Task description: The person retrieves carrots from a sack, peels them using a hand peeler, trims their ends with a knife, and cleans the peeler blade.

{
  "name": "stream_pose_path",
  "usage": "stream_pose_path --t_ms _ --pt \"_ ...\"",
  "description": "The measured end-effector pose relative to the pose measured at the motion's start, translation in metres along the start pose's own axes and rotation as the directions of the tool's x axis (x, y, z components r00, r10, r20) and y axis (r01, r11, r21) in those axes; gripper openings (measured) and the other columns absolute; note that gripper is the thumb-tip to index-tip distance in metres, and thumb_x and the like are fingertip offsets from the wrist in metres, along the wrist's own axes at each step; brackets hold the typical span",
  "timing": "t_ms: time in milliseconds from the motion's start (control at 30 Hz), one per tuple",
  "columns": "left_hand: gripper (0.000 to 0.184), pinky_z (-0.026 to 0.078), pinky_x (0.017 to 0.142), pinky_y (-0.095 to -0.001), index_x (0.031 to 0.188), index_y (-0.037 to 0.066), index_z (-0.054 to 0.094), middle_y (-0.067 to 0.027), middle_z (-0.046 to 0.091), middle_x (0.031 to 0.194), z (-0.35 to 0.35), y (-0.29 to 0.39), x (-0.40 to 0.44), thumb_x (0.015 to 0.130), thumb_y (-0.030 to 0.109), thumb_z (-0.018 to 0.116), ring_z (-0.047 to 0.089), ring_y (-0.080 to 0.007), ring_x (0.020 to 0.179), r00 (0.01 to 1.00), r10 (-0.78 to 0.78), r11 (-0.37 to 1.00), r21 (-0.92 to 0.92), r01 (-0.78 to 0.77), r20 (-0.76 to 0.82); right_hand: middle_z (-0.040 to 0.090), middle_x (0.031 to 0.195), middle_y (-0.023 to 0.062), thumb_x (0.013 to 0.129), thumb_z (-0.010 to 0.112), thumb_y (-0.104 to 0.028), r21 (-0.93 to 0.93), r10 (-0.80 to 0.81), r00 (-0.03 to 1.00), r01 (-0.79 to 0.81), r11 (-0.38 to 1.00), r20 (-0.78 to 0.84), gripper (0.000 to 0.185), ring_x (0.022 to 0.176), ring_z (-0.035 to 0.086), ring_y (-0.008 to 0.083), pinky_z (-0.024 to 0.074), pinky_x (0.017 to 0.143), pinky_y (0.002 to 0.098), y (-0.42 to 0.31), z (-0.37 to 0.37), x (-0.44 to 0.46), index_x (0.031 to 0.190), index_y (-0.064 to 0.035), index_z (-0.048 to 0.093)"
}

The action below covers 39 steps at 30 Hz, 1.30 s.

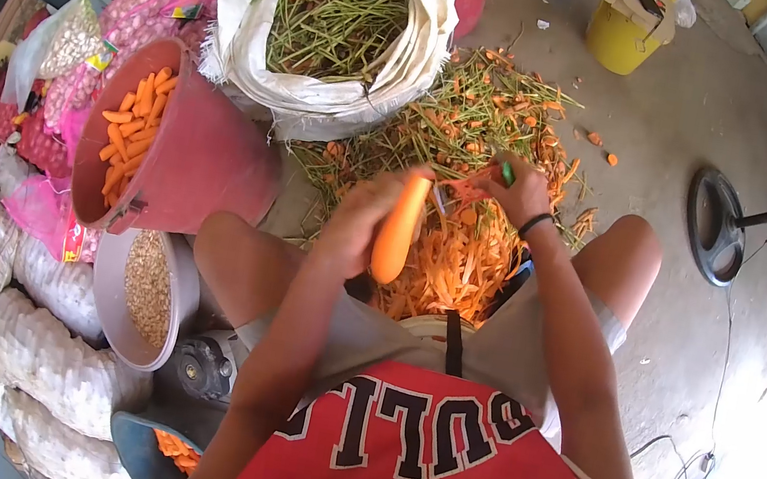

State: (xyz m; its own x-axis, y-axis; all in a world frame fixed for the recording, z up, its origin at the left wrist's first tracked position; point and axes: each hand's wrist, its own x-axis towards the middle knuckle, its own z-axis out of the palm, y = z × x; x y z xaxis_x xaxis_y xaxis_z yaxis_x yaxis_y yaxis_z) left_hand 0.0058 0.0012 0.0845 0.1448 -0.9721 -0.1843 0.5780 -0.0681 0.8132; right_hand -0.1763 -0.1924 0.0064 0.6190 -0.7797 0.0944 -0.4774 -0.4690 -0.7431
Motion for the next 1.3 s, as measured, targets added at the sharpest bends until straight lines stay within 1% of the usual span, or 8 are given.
stream_pose_path --t_ms 67,133,200,367,667,767,1000,1300 --pt "0.050 0.053 0.083 -0.0397 0.128 -0.002 0.051 -0.0140 0.066 0.091 -0.012 0.020 0.001 0.099 0.038 0.051 0.065 -0.0229 0.081 0.988 0.147 0.979 -0.150 -0.139 0.039 0.068 0.089 0.0180 0.081 0.074 -0.033 -0.045 -0.026 0.999 0.024 0.999 -0.024 0.036 0.081 0.067 0.0355 0.0528 0.072 0.0436 0.000 0.019 -0.013 0.104 -0.0074 0.065" --pt "0.051 0.055 0.080 -0.0385 0.126 -0.003 0.052 -0.0164 0.067 0.095 -0.036 0.006 0.012 0.097 0.039 0.055 0.066 -0.0240 0.083 0.971 -0.222 0.969 -0.131 0.210 -0.090 0.068 0.092 0.0200 0.084 0.069 -0.028 -0.080 -0.042 0.997 0.037 0.996 -0.070 0.029 0.085 0.067 0.0374 0.0526 0.073 0.0452 -0.004 0.033 -0.022 0.105 -0.0087 0.065" --pt "0.048 0.055 0.066 -0.0296 0.122 -0.002 0.054 -0.0149 0.067 0.097 -0.044 -0.009 0.001 0.096 0.037 0.058 0.066 -0.0188 0.077 0.947 -0.317 0.942 0.100 0.320 -0.048 0.067 0.092 0.0219 0.085 0.064 -0.023 -0.062 0.050 0.999 -0.048 0.997 0.023 0.025 0.088 0.066 0.0392 0.0520 0.075 0.0458 -0.032 0.030 -0.033 0.105 -0.0082 0.065" --pt "0.036 0.047 0.059 -0.0234 0.114 0.001 0.060 -0.0045 0.063 0.086 -0.032 -0.039 0.008 0.094 0.031 0.061 0.058 -0.0093 0.067 0.999 -0.004 0.865 0.502 0.028 -0.050 0.067 0.091 0.0228 0.083 0.063 -0.016 0.060 -0.007 0.997 0.003 0.998 0.073 0.022 0.087 0.065 0.0398 0.0514 0.075 0.0455 -0.070 0.022 -0.053 0.102 -0.0032 0.065" --pt "0.034 0.042 0.057 -0.0209 0.111 0.001 0.065 0.0013 0.061 0.084 -0.027 -0.042 0.007 0.090 0.028 0.069 0.053 -0.0044 0.065 0.977 0.097 0.844 0.536 0.020 -0.189 0.066 0.090 0.0227 0.082 0.064 -0.014 0.078 0.013 0.998 -0.017 0.997 0.055 0.022 0.085 0.064 0.0396 0.0514 0.074 0.0463 -0.070 0.023 -0.054 0.099 -0.0011 0.064" --pt "0.032 0.042 0.058 -0.0205 0.109 0.002 0.066 0.0025 0.062 0.083 -0.025 -0.043 0.007 0.090 0.027 0.070 0.052 -0.0036 0.065 0.974 0.136 0.817 0.576 -0.007 -0.182 0.065 0.090 0.0207 0.081 0.065 -0.017 -0.004 -0.137 0.989 0.137 0.991 0.049 0.025 0.085 0.064 0.0397 0.0515 0.073 0.0480 -0.070 0.027 -0.058 0.101 -0.0025 0.063" --pt "0.027 0.041 0.066 -0.0220 0.104 0.002 0.066 0.0036 0.058 0.085 -0.017 -0.049 0.005 0.090 0.024 0.069 0.050 -0.0042 0.075 0.976 0.166 0.799 0.600 -0.050 -0.139 0.064 0.093 0.0194 0.080 0.067 -0.019 -0.082 -0.090 0.987 0.101 0.991 0.131 0.030 0.087 0.063 0.0408 0.0514 0.074 0.0499 -0.078 0.032 -0.061 0.104 -0.0043 0.058" --pt "0.029 0.045 0.063 -0.0212 0.105 0.001 0.066 -0.0002 0.063 0.083 -0.021 -0.051 -0.004 0.089 0.025 0.070 0.055 -0.0042 0.070 0.968 0.229 0.771 0.626 -0.117 -0.101 0.066 0.093 0.0207 0.082 0.065 -0.024 -0.139 0.019 0.978 0.010 0.990 0.208 0.028 0.089 0.064 0.0407 0.0519 0.075 0.0490 -0.083 0.032 -0.062 0.102 -0.0045 0.062"
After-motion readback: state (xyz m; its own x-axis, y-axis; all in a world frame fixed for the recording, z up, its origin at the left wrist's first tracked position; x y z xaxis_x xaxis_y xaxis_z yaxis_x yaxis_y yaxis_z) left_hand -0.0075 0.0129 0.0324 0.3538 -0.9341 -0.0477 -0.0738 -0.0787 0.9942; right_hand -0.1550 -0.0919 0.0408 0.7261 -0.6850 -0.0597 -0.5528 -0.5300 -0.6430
